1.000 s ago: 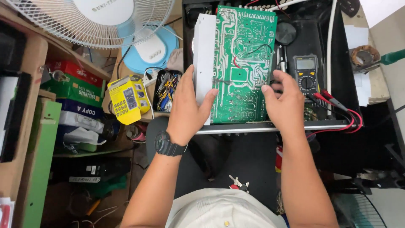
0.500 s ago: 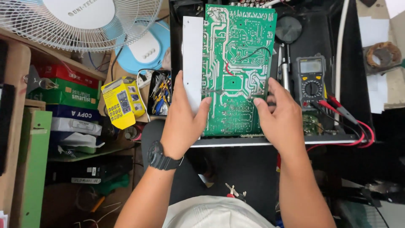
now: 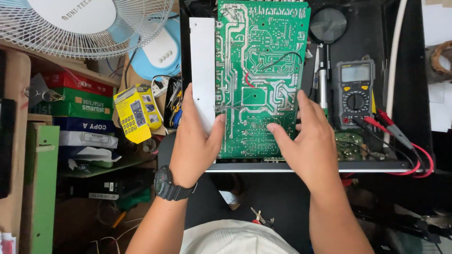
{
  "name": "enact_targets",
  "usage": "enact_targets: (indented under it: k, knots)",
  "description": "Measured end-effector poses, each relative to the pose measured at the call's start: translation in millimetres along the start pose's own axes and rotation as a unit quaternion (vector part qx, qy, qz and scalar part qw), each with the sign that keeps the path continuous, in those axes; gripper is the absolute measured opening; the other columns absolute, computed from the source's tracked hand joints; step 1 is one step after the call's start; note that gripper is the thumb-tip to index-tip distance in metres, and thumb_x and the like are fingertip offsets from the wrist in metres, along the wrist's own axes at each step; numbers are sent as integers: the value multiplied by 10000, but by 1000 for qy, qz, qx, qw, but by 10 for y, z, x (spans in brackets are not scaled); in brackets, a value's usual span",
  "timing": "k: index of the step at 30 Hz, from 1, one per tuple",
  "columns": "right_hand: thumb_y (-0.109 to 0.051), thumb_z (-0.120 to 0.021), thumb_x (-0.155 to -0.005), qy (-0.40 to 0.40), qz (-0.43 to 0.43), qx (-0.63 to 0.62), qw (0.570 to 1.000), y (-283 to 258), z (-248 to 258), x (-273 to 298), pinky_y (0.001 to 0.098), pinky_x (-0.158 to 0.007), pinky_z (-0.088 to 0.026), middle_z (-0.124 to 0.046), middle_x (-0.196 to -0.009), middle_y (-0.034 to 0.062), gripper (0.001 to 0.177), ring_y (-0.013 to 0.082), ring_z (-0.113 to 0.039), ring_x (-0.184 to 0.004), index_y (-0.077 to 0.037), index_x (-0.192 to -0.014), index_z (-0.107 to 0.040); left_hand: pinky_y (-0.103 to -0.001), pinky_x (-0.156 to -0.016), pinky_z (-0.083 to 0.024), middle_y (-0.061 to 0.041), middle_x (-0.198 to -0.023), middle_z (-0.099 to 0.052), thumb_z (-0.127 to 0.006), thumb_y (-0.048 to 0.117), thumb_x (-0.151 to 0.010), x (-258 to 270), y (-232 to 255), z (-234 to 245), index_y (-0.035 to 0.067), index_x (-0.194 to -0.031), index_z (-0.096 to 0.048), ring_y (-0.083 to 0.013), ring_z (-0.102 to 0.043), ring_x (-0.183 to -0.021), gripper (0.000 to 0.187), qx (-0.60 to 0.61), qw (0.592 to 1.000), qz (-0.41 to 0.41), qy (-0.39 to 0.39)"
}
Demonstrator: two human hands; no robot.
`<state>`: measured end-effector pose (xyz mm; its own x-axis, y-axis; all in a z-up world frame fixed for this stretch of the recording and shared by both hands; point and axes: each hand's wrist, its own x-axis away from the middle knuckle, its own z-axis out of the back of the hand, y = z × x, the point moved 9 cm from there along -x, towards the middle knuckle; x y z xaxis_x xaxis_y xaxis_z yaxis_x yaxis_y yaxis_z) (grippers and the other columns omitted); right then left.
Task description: The person uses a soldering iron and a desoldering pump to work on a green circuit board. They heat solder joints and use the pump to remove molten solder, then flip the board over to inspect the other side.
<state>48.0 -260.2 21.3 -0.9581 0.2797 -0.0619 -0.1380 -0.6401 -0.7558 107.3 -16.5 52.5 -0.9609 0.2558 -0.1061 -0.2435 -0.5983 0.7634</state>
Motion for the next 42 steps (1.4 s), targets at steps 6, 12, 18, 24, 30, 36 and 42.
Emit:
enact_targets:
  k: [6, 12, 18, 24, 30, 36, 42]
  knots:
    - [-447, -873, -1021, -19, 27, 76, 997, 118, -138, 33, 594, -1134, -517, -604, -1652, 269, 1004, 458, -606, -1494, 72, -1761, -435, -557, -1233, -504, -308, -1796, -462, -666, 286, -1160, 41, -184, -67, -39, -1789, -145, -480, -551, -1605, 879, -33, 999, 5, -1]
    - [-444, -851, -1040, -21, 33, 75, 996, 90, -137, 33, 609, -1158, -506, -602, -1658, 273, 976, 458, -584, -1524, 64, -1758, -428, -536, -1049, -581, -285, -1690, -581, -654, 313, -1147, 21, -164, -51, 1, -1791, -154, -455, -687, -1402, 873, -40, 999, 37, -1]
    - [-451, -837, -1050, -37, 31, 72, 996, 94, -152, 51, 627, -1154, -507, -578, -1682, 282, 967, 472, -571, -1530, 53, -1761, -419, -546, -1221, -502, -300, -1773, -490, -647, 284, -1161, 37, -122, -47, -3, -1787, -170, -474, -583, -1565, 838, -41, 999, 9, 4]
    - [-422, -859, -1044, -20, 48, 62, 997, 73, -130, 40, 612, -1162, -505, -597, -1656, 289, 950, 477, -586, -1516, 71, -1738, -437, -532, -1121, -561, -258, -1723, -560, -665, 314, -1151, 17, -82, -6, 36, -1781, -201, -448, -655, -1473, 831, -33, 999, 20, 9]
    - [-452, -846, -1052, -27, 43, 79, 996, 71, -133, 24, 639, -1139, -503, -572, -1683, 285, 979, 481, -569, -1535, 68, -1763, -418, -516, -1283, -494, -174, -1753, -544, -772, 311, -1083, -75, -57, 84, 52, -1765, -313, -361, -575, -1608, 862, 65, 998, 8, 4]
    - [-436, -805, -1041, -22, -40, 49, 998, 119, -52, 9, 496, -859, -598, -695, -1366, 175, 881, 324, -718, -961, -25, -1765, -516, -486, -1022, -587, -117, -1755, -553, -771, 337, -1036, -79, -109, 27, 182, -1804, -156, -341, -693, -1407, 996, 95, 991, 65, -67]
    - [-63, -834, -1069, 44, -36, -55, 997, 50, 33, 6, 474, -970, -673, -649, -1513, 469, 708, 546, -718, -1333, 131, -1688, -548, -842, -1111, -517, -476, -1697, -492, -883, 99, -908, -80, -138, 124, 56, -1813, -331, -750, -500, -1500, 1061, 158, 985, 73, 22]
